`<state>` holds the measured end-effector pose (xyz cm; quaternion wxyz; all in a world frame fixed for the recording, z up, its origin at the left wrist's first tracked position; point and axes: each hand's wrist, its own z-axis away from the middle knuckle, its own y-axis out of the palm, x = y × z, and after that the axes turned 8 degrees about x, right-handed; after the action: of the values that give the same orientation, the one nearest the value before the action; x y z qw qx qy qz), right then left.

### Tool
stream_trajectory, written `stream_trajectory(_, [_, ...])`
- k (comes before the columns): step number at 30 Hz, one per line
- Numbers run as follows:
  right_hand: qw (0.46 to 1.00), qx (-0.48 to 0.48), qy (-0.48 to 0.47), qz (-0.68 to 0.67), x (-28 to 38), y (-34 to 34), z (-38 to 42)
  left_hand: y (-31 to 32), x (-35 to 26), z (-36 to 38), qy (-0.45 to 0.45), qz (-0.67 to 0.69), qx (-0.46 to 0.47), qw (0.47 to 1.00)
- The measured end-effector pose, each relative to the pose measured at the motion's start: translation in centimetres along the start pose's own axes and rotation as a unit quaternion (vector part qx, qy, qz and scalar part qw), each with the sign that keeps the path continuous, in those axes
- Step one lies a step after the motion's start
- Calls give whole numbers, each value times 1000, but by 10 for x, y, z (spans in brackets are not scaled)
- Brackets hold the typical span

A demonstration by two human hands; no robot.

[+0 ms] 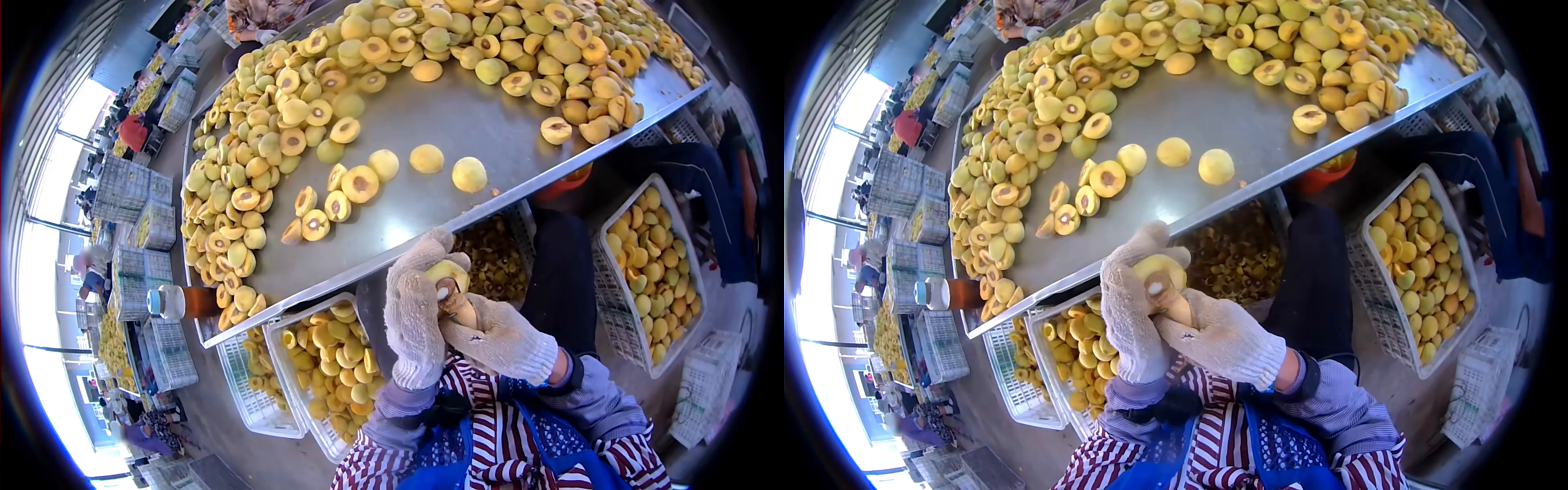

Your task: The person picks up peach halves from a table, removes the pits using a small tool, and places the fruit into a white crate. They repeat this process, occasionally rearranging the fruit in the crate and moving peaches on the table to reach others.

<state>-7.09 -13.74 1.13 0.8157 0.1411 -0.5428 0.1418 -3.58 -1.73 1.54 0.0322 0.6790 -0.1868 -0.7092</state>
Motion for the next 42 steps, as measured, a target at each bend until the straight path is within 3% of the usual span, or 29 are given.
stream_trajectory(2, [990,58,57,-115,11,-3,2,-3,-12,-6,-25,-27,41,999])
stream_trajectory(6, [963,158,98,-195,19,-19,5,-17,-5,-13,58,-172,89,979])
stream_trajectory(8, [946,206,105,-228,13,-22,5,-22,-13,-21,55,-207,147,966])
stream_trajectory(11, [863,294,114,-394,-12,-27,5,-28,-26,-33,27,-241,250,938])
stream_trajectory(12, [853,304,108,-411,-17,-26,5,-27,-26,-37,112,-254,271,922])
stream_trajectory(14, [829,321,95,-448,-25,-23,9,-23,-24,-37,179,-253,277,910])
stream_trajectory(16, [762,357,68,-535,-38,-21,7,-18,-18,-39,223,-230,279,905])
stream_trajectory(17, [725,375,55,-575,-42,-20,7,-18,-15,-38,156,-173,277,932])
stream_trajectory(19, [806,283,62,-516,-45,-13,9,-18,-8,-31,17,-56,267,962])
stream_trajectory(21, [815,281,67,-502,-50,-15,6,-8,-8,-27,-93,85,194,973])
stream_trajectory(22, [787,327,70,-519,-46,-21,3,-6,-9,-27,-135,154,165,965])
stream_trajectory(23, [816,351,40,-458,-39,-23,6,-5,-9,-28,-176,222,133,950])
stream_trajectory(24, [841,371,7,-395,-28,-25,9,-6,5,-32,-176,267,60,945])
stream_trajectory(25, [817,381,34,-431,-28,-25,7,-11,7,-34,-159,282,46,945])
stream_trajectory(27, [781,388,78,-483,-34,-30,5,-25,-10,-23,-163,157,-23,974])
stream_trajectory(28, [770,384,96,-500,-39,-33,6,-43,-6,-18,-107,124,-40,986])
stream_trajectory(29, [799,372,96,-462,-35,-40,10,-69,-7,-11,-92,65,-80,990])
stream_trajectory(31, [890,222,152,-368,-15,-46,14,-140,5,3,-52,-186,-173,966])
stream_trajectory(32, [892,231,159,-356,-28,-55,11,-176,11,8,-39,-453,-163,876])
stream_trajectory(33, [916,183,174,-312,-28,-52,7,-203,5,17,-7,-712,-37,701])
stream_trajectory(35, [953,79,194,-219,-26,-46,-3,-213,14,10,-28,-737,-126,663])
stream_trajectory(38, [953,128,202,-188,-17,-40,-12,-249,16,-41,-48,-552,-113,825])
stream_trajectory(40, [951,139,216,-172,-7,-39,-16,-275,31,-86,-70,-667,-184,718])
stream_trajectory(42, [954,121,224,-156,-3,-38,-19,-294,35,-132,-49,-688,-187,699])
